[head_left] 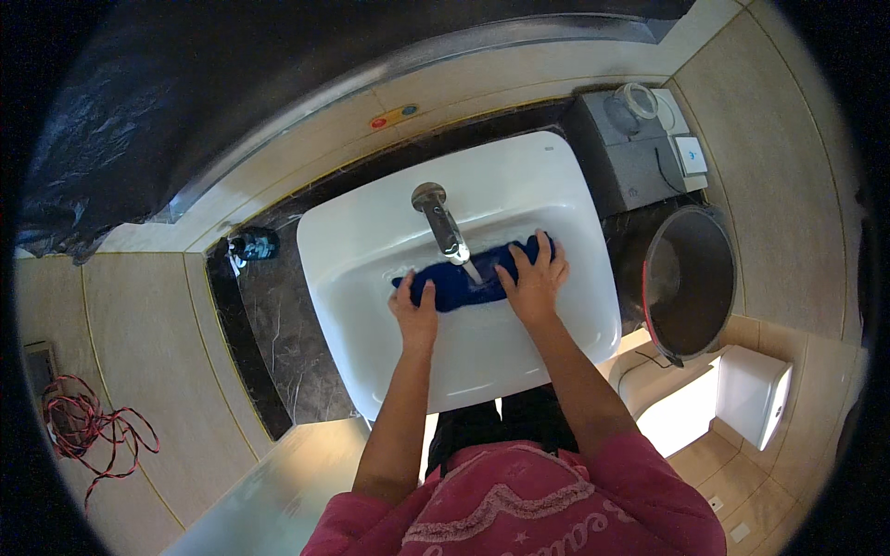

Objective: The person wipes the bathroom sink and surrounding counter with a blue cloth, then cleans the tiled walls and the toilet tank. They rinse the cloth in the sink and hang it on a hook. Finally, they use a green squeegee to push water across the shower floor.

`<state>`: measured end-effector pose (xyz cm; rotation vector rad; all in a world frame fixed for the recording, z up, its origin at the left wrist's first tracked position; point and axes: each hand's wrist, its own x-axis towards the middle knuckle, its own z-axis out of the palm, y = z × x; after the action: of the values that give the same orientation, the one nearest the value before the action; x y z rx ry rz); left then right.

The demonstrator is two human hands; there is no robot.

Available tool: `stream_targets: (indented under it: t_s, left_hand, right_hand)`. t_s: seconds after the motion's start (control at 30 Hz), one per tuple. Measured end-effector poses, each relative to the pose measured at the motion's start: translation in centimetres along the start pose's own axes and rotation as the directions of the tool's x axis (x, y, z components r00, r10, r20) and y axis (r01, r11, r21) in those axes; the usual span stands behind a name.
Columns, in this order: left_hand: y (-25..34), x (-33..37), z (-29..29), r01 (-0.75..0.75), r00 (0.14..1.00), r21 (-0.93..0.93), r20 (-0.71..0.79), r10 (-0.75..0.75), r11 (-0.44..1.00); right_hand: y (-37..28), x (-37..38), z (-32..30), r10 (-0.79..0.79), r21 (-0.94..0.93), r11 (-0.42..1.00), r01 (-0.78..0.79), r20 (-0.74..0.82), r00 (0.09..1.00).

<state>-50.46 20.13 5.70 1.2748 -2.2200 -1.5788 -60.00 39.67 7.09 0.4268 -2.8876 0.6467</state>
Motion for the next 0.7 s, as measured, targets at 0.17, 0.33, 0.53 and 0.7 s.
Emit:
stream_targets:
  t_s: [0.17,0.33,0.53,0.7]
  left_hand:
    - [-1.4,-1.3,-1.1,-0.272,0.950,0.311,-0.062,0.305,0.911]
    - [-3.0,-3.2,-1.8,-0.321,0.929,0.350,-0.064,0.364,0.880]
    - [-1.7,-4.8,-2.1,-0.232,0.971,0.060,-0.041,0.234,0.971]
    - [-0.1,-4.7,-3.7,-0.261,0.953,0.018,-0.154,0.261,0.965]
  right_hand:
    - [-2.5,-0.4,0.6,-0.265,0.047,0.962,0.270,0.409,0.873]
    - [-3.6,-1.5,4.9,-0.295,0.135,0.956,0.262,0.467,0.834]
    - [-6.2,-4.6,8.0,-0.179,0.122,0.984,0.133,0.758,0.628]
    - [-3.0,-0.2,1.6,-0.263,0.486,0.813,-0.322,0.799,0.541]
